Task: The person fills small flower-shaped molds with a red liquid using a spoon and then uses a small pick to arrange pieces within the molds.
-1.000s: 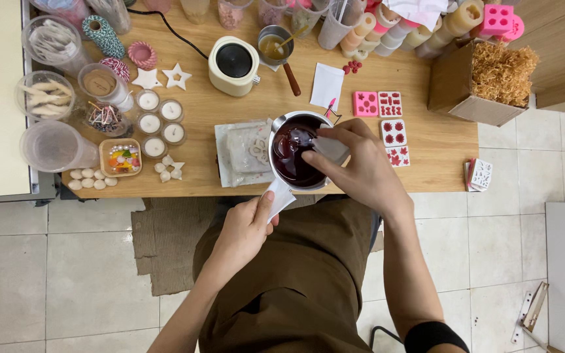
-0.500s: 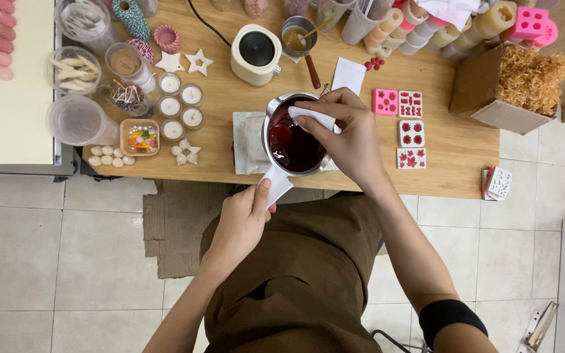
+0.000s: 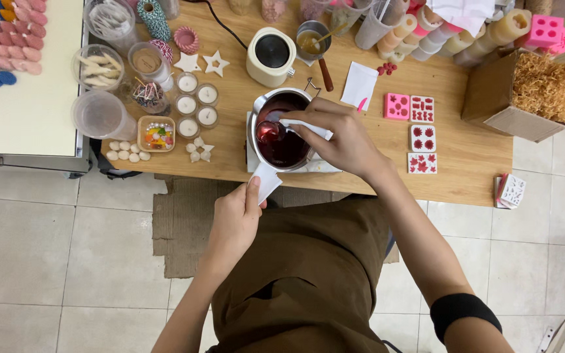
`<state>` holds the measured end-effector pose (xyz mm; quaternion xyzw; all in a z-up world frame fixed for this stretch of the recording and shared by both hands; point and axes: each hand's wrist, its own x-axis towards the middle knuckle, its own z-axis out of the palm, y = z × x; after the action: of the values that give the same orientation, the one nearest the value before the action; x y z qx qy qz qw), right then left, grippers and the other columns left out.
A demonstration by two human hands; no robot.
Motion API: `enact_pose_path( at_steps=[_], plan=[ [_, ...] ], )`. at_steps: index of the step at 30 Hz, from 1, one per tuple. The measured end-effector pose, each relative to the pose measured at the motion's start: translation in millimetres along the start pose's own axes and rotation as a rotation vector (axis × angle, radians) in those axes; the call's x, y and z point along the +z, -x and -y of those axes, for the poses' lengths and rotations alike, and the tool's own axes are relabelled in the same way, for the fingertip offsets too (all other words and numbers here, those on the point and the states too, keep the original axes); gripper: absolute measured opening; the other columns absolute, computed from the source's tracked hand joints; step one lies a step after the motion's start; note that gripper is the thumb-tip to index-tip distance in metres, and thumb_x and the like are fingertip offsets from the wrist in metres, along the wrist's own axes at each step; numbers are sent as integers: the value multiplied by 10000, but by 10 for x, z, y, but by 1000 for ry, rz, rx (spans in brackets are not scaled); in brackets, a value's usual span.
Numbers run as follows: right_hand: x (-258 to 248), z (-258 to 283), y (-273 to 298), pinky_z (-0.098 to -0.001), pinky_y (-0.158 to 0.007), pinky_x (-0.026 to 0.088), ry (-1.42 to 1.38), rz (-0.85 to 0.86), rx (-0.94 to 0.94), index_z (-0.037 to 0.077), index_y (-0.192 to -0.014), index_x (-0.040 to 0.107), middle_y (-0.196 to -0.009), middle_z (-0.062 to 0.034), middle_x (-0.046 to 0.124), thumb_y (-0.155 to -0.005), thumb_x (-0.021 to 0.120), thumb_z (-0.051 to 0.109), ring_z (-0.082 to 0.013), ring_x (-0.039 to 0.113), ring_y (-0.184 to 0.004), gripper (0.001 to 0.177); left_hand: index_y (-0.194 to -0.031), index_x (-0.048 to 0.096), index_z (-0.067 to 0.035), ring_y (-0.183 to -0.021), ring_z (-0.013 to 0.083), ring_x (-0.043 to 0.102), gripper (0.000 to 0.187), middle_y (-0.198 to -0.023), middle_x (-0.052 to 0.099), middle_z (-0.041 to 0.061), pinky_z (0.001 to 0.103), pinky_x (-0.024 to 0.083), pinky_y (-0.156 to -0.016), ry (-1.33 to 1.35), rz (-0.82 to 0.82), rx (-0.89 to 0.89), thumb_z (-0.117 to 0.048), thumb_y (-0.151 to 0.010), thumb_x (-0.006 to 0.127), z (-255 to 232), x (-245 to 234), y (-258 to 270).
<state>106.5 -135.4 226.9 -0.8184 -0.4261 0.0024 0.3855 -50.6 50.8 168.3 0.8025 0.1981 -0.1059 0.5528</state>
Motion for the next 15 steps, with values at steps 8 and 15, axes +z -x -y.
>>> enact_pose_path(
  at_steps=[8,15],
  plan=[
    [70,-62,-44,-365,-665,506,101,-138,23,35,-1168,757,-849,-137,704,-969,735,57,-255,647,-721,201,-862,700,14,-541,266,695,542,-642,690,147,393,559,-573,-58,-62,-6,-381,-1076,396,126,15,-62],
    [219,-228,-46,-382,-643,536,141,-156,-2,-14,-1158,738,-829,-162,704,-954,709,41,-279,683,-699,213,-936,695,39,-626,334,723,486,-702,706,172,424,566,-612,-50,-135,115,-343,-1074,429,189,27,-82]
  ],
)
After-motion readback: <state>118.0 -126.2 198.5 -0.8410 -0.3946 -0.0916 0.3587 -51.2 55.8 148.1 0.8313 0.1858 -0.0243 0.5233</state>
